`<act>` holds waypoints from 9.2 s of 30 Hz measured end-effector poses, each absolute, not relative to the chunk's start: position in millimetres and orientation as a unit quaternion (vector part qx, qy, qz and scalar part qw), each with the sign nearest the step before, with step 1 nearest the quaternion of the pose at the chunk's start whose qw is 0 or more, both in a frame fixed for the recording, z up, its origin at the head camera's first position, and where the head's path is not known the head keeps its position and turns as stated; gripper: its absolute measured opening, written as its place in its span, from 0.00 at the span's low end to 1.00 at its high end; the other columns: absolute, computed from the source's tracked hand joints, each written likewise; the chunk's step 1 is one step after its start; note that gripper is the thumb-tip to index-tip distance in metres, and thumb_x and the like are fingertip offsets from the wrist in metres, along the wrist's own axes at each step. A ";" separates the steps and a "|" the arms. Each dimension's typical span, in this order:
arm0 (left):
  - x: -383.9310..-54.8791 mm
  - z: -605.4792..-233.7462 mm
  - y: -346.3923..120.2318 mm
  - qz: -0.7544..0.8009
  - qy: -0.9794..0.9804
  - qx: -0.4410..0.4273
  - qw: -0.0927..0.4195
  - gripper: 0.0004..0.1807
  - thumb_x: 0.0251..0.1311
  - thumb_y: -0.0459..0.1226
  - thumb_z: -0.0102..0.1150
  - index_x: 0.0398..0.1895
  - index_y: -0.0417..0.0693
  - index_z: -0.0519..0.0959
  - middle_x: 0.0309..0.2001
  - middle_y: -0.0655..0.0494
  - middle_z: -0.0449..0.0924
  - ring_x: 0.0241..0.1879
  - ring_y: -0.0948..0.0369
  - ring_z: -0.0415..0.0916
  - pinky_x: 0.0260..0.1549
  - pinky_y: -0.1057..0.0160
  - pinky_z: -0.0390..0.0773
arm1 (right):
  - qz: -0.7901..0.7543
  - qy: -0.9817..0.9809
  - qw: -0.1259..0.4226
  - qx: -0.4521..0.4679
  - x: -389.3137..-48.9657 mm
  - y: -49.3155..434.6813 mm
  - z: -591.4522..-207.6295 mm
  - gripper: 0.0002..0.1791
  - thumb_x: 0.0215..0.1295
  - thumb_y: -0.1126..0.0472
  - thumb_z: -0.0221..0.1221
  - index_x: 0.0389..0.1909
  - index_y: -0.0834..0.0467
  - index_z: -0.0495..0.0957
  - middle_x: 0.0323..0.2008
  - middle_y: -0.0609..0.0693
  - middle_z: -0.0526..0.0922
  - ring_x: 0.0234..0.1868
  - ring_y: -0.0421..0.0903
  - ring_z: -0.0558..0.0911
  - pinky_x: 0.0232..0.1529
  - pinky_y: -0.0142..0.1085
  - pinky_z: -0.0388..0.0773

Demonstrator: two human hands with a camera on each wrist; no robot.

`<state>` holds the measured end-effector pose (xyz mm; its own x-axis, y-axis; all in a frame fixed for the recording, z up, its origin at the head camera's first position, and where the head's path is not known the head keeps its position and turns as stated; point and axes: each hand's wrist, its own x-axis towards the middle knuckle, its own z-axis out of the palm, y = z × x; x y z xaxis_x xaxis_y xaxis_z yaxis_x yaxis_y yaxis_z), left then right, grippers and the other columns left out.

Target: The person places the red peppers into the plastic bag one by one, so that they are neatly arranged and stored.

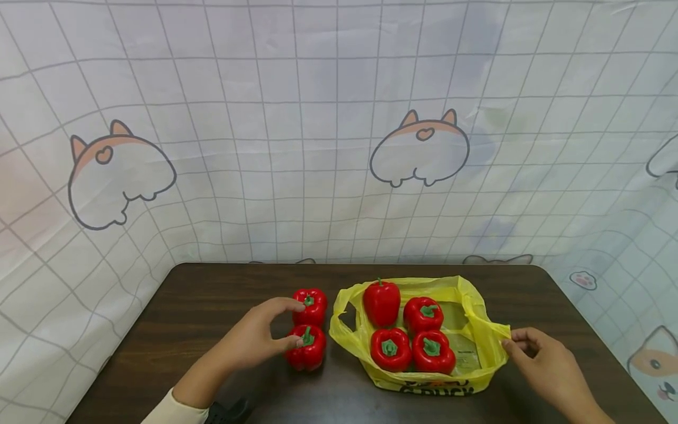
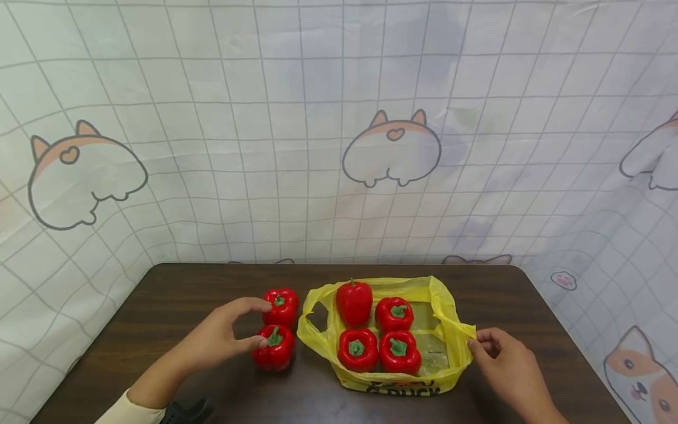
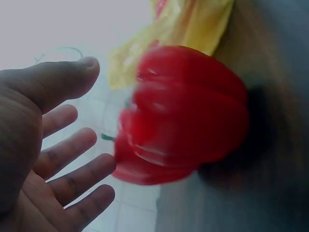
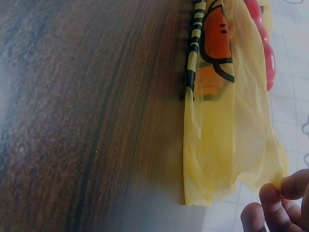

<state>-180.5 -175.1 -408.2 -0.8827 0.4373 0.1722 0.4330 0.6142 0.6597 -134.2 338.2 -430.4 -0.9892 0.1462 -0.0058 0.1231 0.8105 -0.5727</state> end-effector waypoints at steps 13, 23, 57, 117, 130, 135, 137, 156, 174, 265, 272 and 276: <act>-167.9 -429.9 -183.7 0.355 0.908 0.223 0.004 0.31 0.53 0.42 0.79 0.61 0.51 0.78 0.58 0.61 0.78 0.59 0.54 0.77 0.58 0.44 0.76 | 0.299 -0.951 0.029 -0.065 -132.7 338.3 -429.8 0.26 0.76 0.44 0.57 0.53 0.66 0.79 0.36 0.47 0.85 0.34 0.44 0.80 0.30 0.40 0.75; -167.4 -439.7 -182.5 0.368 0.904 0.217 0.026 0.34 0.51 0.44 0.81 0.62 0.49 0.77 0.58 0.57 0.77 0.55 0.53 0.77 0.57 0.45 0.78 | 0.298 -0.952 0.024 -0.065 -131.7 339.1 -430.1 0.27 0.76 0.44 0.56 0.53 0.66 0.79 0.36 0.47 0.84 0.35 0.44 0.81 0.31 0.40 0.75; -156.1 -445.5 -182.5 0.385 0.894 0.214 0.077 0.38 0.50 0.55 0.79 0.63 0.52 0.77 0.56 0.61 0.80 0.49 0.58 0.79 0.51 0.48 0.80 | 0.305 -0.949 0.021 -0.070 -130.4 340.7 -430.6 0.27 0.76 0.44 0.56 0.54 0.67 0.79 0.36 0.46 0.85 0.35 0.44 0.81 0.31 0.40 0.76; -164.8 -393.7 -56.2 0.453 0.826 0.335 0.002 0.36 0.51 0.49 0.79 0.64 0.56 0.77 0.58 0.69 0.78 0.49 0.59 0.77 0.49 0.58 0.82 | 0.295 -0.953 0.027 -0.069 -133.4 338.0 -427.5 0.27 0.76 0.45 0.57 0.53 0.68 0.78 0.36 0.48 0.85 0.35 0.45 0.80 0.31 0.40 0.76; -172.5 -393.7 -24.1 0.433 0.836 0.336 0.012 0.36 0.52 0.52 0.78 0.65 0.58 0.76 0.61 0.68 0.76 0.56 0.66 0.74 0.53 0.58 0.80 | 0.296 -0.953 0.025 -0.060 -135.4 338.7 -427.6 0.27 0.76 0.45 0.57 0.52 0.68 0.79 0.37 0.48 0.85 0.35 0.45 0.81 0.31 0.40 0.77; -175.5 -395.6 -12.7 0.447 0.827 0.341 0.026 0.36 0.53 0.52 0.77 0.65 0.56 0.76 0.61 0.66 0.76 0.55 0.67 0.75 0.52 0.60 0.81 | 0.292 -0.954 0.025 -0.062 -136.8 337.9 -428.1 0.27 0.75 0.45 0.58 0.51 0.68 0.79 0.36 0.48 0.85 0.35 0.46 0.81 0.31 0.40 0.77; -176.7 -395.9 -7.7 0.457 0.819 0.344 0.033 0.36 0.53 0.50 0.78 0.65 0.55 0.76 0.59 0.67 0.77 0.53 0.68 0.76 0.49 0.62 0.82 | 0.293 -0.954 0.025 -0.064 -137.2 337.8 -427.9 0.27 0.75 0.45 0.58 0.51 0.68 0.79 0.36 0.48 0.85 0.35 0.46 0.81 0.31 0.40 0.77; -182.1 -397.5 33.5 0.455 0.818 0.350 0.031 0.37 0.52 0.50 0.77 0.66 0.56 0.75 0.58 0.71 0.78 0.53 0.72 0.75 0.46 0.68 0.81 | 0.296 -0.953 0.036 -0.048 -135.1 340.9 -429.6 0.25 0.75 0.46 0.58 0.50 0.67 0.80 0.35 0.47 0.84 0.34 0.45 0.80 0.31 0.39 0.77; -184.7 -402.5 64.1 0.434 0.829 0.352 0.022 0.37 0.52 0.53 0.77 0.66 0.58 0.75 0.57 0.71 0.78 0.52 0.73 0.76 0.43 0.77 0.76 | 0.298 -0.952 0.038 -0.058 -133.5 338.6 -428.4 0.25 0.75 0.47 0.59 0.51 0.68 0.79 0.34 0.48 0.84 0.33 0.45 0.80 0.29 0.38 0.76; -210.4 -393.5 -129.8 0.379 0.901 0.207 -0.049 0.35 0.54 0.40 0.79 0.66 0.53 0.77 0.65 0.58 0.75 0.63 0.55 0.72 0.58 0.49 0.78 | 0.296 -0.953 0.044 -0.056 -130.7 341.5 -430.8 0.25 0.75 0.45 0.58 0.51 0.66 0.80 0.34 0.46 0.84 0.34 0.44 0.80 0.31 0.39 0.75; -216.9 -411.7 -149.7 0.359 0.915 0.181 -0.042 0.37 0.52 0.39 0.80 0.67 0.48 0.75 0.65 0.53 0.75 0.66 0.49 0.70 0.61 0.44 0.75 | 0.297 -0.952 0.044 -0.056 -130.3 342.2 -431.2 0.25 0.76 0.46 0.58 0.51 0.65 0.80 0.35 0.46 0.84 0.35 0.45 0.80 0.32 0.40 0.75; -219.3 -419.2 -157.0 0.356 0.918 0.171 -0.040 0.37 0.52 0.39 0.80 0.67 0.48 0.75 0.65 0.53 0.75 0.67 0.49 0.70 0.63 0.41 0.72 | 0.297 -0.952 0.040 -0.057 -130.4 342.1 -431.1 0.25 0.76 0.45 0.57 0.52 0.65 0.80 0.35 0.46 0.84 0.35 0.45 0.81 0.32 0.40 0.75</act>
